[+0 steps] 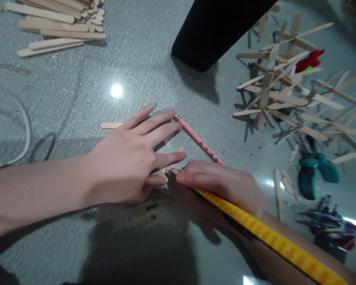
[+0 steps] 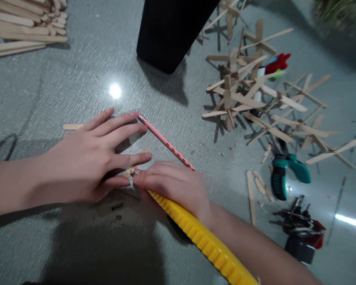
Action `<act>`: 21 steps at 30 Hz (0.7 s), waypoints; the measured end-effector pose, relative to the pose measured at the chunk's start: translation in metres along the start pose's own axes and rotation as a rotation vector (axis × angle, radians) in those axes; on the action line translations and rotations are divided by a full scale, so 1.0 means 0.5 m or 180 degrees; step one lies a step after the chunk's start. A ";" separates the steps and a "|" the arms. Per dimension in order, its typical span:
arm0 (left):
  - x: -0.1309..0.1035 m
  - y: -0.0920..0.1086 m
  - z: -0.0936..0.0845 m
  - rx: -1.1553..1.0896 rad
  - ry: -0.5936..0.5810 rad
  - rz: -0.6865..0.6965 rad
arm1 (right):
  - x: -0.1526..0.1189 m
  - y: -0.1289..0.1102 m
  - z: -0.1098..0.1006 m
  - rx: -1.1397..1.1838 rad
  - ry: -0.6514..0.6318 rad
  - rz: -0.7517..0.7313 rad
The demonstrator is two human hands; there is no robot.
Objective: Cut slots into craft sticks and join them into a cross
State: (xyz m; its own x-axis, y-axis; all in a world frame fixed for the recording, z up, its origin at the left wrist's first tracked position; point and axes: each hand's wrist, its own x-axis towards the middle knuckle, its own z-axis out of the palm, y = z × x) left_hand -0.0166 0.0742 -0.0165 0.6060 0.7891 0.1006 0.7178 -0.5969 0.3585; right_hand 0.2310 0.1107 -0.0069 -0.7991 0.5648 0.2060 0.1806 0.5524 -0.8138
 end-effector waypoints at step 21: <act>-0.002 -0.005 0.003 -0.0091 0.0111 0.0092 | 0.004 0.002 -0.017 -0.0120 0.0145 -0.0107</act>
State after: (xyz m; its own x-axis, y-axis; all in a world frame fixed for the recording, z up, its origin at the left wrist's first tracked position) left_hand -0.0184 0.0747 -0.0186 0.6138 0.7764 0.1434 0.6897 -0.6156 0.3813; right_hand 0.2346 0.1178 -0.0028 -0.7782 0.5725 0.2582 0.1762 0.5936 -0.7852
